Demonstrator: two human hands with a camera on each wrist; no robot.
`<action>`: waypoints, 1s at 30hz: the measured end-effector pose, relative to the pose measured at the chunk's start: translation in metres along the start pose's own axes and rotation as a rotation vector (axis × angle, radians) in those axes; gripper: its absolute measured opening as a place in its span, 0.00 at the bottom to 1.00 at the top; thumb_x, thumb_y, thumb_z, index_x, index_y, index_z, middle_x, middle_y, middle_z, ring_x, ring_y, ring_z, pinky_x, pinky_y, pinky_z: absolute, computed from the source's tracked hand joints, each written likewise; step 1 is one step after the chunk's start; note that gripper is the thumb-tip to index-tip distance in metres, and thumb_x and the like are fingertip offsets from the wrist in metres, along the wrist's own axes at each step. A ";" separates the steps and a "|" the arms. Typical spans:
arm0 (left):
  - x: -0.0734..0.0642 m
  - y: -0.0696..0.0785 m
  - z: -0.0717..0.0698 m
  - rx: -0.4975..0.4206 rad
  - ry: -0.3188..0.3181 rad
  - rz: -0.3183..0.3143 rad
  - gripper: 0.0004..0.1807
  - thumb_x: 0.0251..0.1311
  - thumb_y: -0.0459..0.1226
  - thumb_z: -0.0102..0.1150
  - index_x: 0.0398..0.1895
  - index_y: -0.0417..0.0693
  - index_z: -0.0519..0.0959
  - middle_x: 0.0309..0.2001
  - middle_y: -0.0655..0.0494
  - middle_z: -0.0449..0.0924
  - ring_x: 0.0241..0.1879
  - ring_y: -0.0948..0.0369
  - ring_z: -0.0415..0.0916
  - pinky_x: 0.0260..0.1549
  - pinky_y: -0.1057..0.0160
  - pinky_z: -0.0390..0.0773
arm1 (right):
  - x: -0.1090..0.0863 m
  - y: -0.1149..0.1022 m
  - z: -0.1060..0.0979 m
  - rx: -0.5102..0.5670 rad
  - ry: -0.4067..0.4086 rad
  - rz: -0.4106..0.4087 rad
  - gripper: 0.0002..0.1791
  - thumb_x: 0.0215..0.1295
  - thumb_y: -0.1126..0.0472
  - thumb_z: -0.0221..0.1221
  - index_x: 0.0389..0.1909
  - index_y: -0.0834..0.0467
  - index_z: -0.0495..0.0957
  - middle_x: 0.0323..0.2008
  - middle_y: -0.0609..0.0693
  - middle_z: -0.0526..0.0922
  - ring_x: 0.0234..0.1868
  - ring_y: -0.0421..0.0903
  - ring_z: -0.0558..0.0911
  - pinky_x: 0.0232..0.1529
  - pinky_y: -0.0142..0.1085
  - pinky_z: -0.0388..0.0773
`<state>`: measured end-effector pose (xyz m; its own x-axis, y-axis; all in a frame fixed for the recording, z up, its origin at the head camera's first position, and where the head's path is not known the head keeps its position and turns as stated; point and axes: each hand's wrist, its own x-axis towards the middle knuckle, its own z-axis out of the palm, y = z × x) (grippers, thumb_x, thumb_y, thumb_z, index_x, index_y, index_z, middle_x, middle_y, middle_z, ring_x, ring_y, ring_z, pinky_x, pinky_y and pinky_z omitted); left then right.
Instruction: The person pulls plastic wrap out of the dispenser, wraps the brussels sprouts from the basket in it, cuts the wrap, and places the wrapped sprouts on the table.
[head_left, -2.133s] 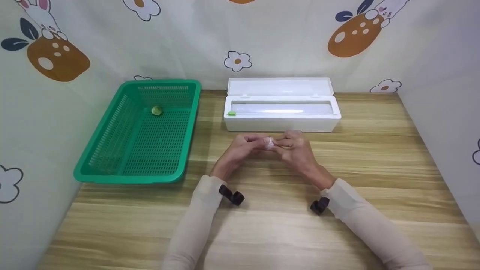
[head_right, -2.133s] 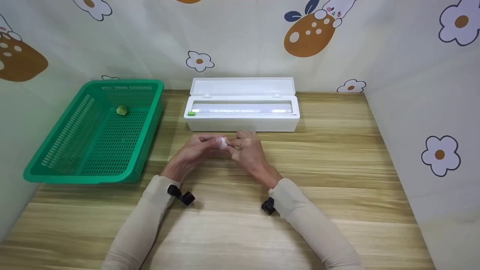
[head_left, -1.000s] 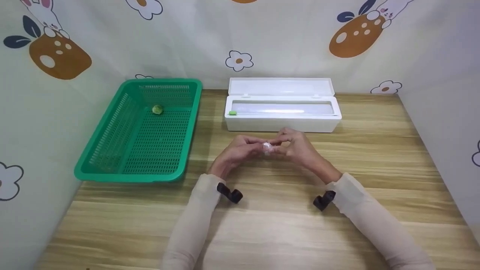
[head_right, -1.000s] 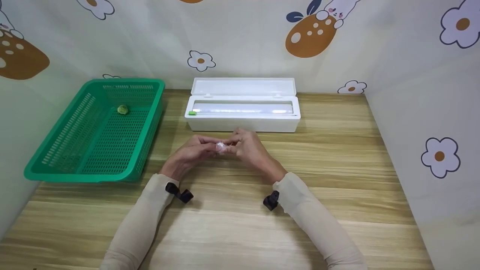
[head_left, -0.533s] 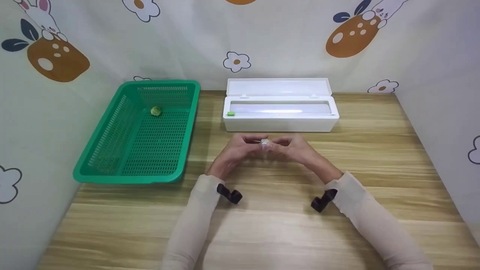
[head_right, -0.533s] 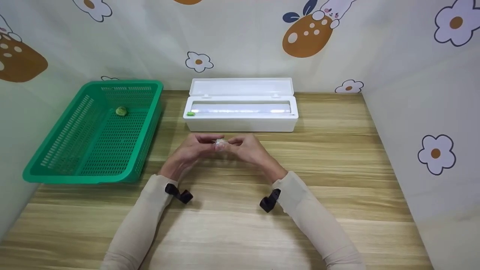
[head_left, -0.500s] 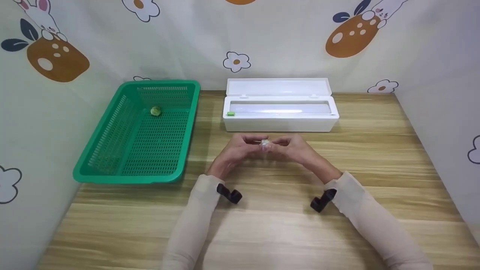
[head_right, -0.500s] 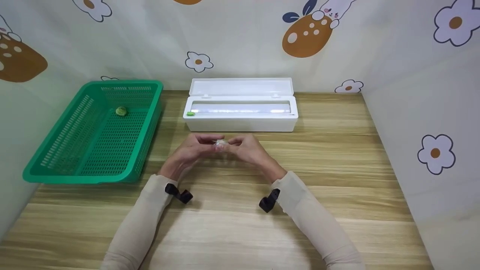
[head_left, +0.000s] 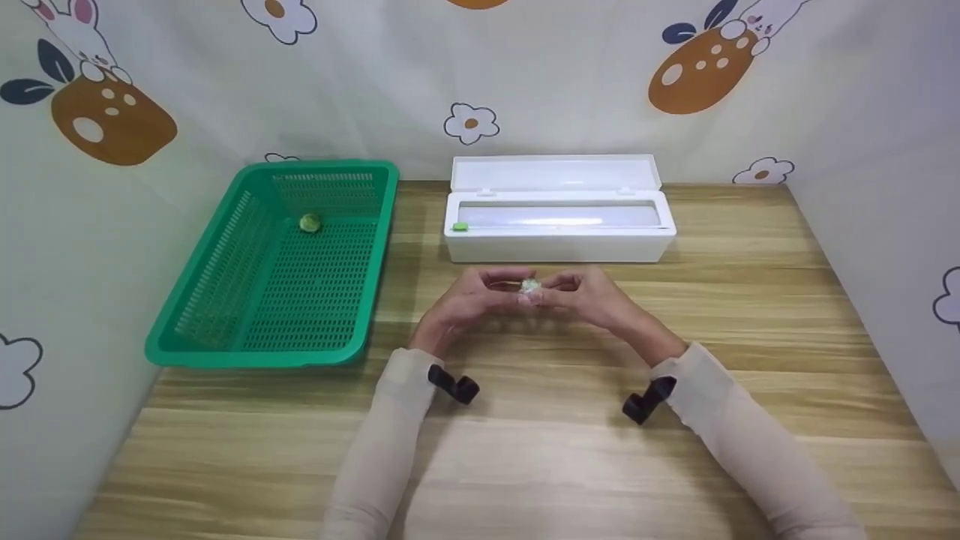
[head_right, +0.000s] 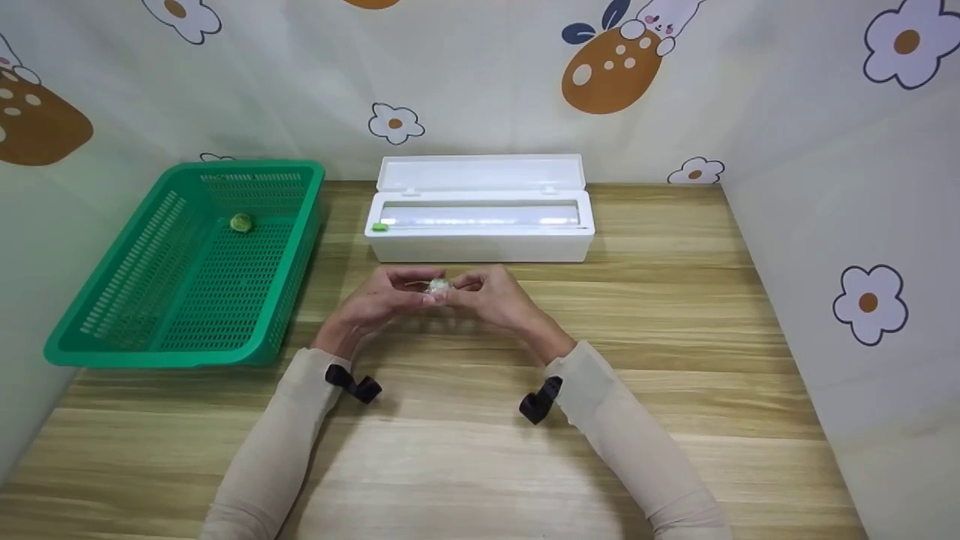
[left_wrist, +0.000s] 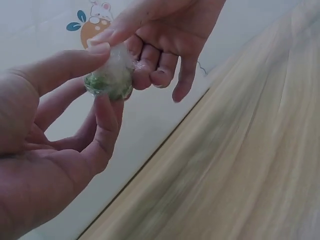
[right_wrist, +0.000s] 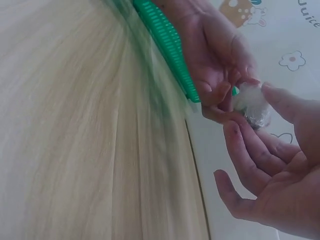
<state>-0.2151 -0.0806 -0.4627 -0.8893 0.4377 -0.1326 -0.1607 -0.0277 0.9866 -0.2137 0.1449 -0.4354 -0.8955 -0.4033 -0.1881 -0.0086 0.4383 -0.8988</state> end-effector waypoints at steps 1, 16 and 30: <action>0.000 0.001 0.000 -0.031 0.008 0.003 0.28 0.58 0.31 0.68 0.63 0.41 0.76 0.64 0.42 0.78 0.56 0.57 0.81 0.54 0.64 0.82 | 0.000 0.000 -0.001 0.020 -0.003 0.001 0.25 0.59 0.49 0.71 0.52 0.61 0.83 0.48 0.58 0.88 0.50 0.50 0.86 0.54 0.42 0.83; -0.006 0.013 0.012 -0.208 0.080 -0.218 0.21 0.70 0.46 0.59 0.56 0.38 0.79 0.37 0.48 0.89 0.36 0.56 0.88 0.41 0.60 0.88 | -0.001 -0.002 -0.006 0.106 0.020 -0.124 0.29 0.57 0.64 0.71 0.61 0.61 0.78 0.55 0.58 0.84 0.56 0.50 0.82 0.56 0.37 0.81; -0.025 0.033 0.020 -0.164 0.190 -0.135 0.19 0.62 0.37 0.68 0.54 0.37 0.82 0.42 0.44 0.89 0.38 0.56 0.88 0.45 0.57 0.87 | -0.010 -0.018 -0.002 0.111 0.052 -0.136 0.22 0.63 0.57 0.68 0.57 0.57 0.82 0.55 0.56 0.85 0.51 0.46 0.85 0.53 0.35 0.83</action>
<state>-0.1891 -0.0743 -0.4253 -0.9168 0.2718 -0.2928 -0.3370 -0.1326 0.9321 -0.2052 0.1428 -0.4167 -0.9113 -0.4094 -0.0439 -0.0843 0.2898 -0.9534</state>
